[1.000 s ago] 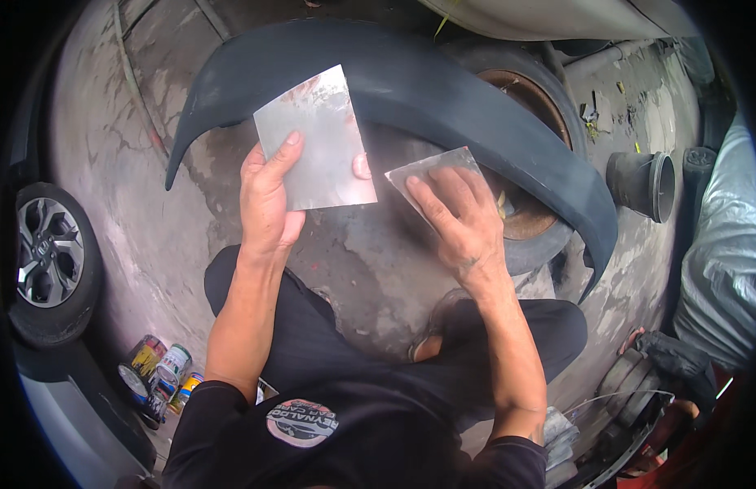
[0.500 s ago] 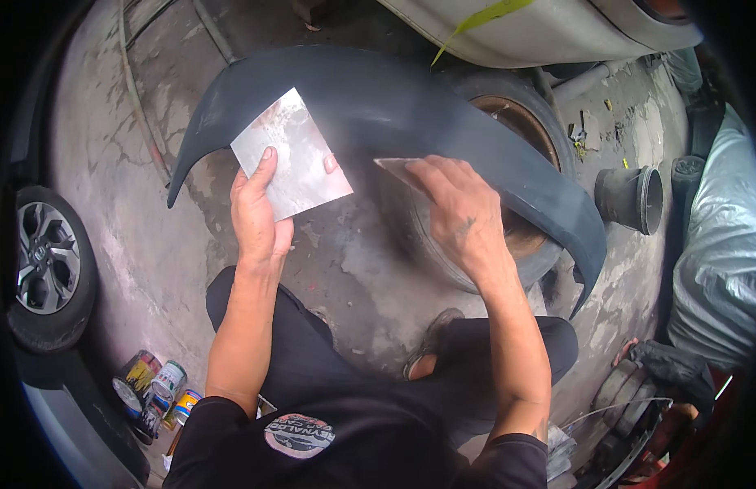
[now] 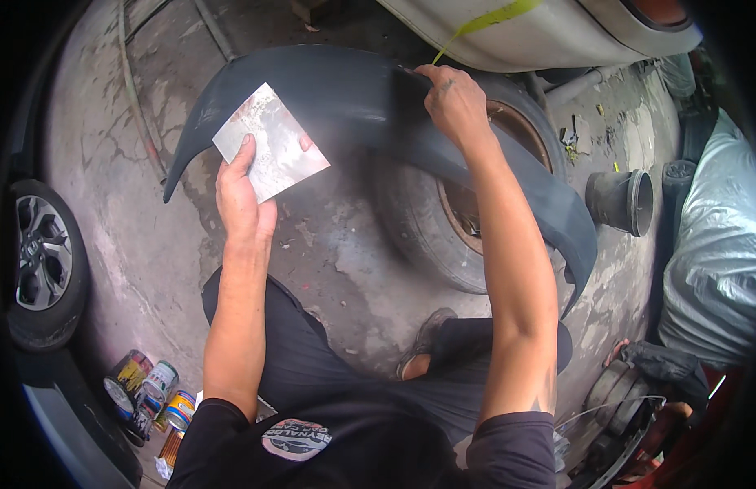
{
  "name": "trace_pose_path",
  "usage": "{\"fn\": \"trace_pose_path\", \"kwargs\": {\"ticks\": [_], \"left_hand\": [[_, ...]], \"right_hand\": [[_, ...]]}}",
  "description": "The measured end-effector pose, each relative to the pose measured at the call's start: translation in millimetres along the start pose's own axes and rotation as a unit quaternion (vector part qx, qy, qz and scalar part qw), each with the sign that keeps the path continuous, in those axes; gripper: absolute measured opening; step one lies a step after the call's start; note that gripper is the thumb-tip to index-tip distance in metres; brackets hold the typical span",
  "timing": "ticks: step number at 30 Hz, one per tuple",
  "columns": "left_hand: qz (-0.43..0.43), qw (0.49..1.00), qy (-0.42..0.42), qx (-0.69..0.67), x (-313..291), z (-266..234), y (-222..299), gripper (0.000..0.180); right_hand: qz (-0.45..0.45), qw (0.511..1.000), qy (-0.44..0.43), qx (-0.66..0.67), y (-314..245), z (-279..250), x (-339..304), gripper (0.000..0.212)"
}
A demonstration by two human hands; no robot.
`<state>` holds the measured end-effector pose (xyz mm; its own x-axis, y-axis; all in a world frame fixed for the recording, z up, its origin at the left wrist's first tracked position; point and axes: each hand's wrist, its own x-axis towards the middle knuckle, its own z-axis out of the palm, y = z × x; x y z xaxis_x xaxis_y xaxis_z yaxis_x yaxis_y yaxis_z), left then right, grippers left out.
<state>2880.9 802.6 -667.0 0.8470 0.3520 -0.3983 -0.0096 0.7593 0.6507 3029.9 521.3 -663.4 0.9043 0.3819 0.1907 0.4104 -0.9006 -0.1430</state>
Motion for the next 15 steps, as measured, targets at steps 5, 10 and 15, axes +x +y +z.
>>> {"fn": "trace_pose_path", "kwargs": {"ticks": [5, 10, 15], "left_hand": [[-0.04, 0.998, 0.043, -0.009, 7, -7, -3, 0.041], [-0.07, 0.996, 0.052, 0.0, 4, 0, -2, 0.042], [-0.08, 0.996, 0.037, -0.004, 14, -5, -12, 0.041]], "right_hand": [[0.016, 1.0, -0.022, -0.014, -3, 0, 5, 0.044], [0.011, 1.0, -0.018, -0.017, 1, 9, 5, 0.045], [0.003, 1.0, -0.008, -0.016, 2, 13, 1, 0.044]]}}
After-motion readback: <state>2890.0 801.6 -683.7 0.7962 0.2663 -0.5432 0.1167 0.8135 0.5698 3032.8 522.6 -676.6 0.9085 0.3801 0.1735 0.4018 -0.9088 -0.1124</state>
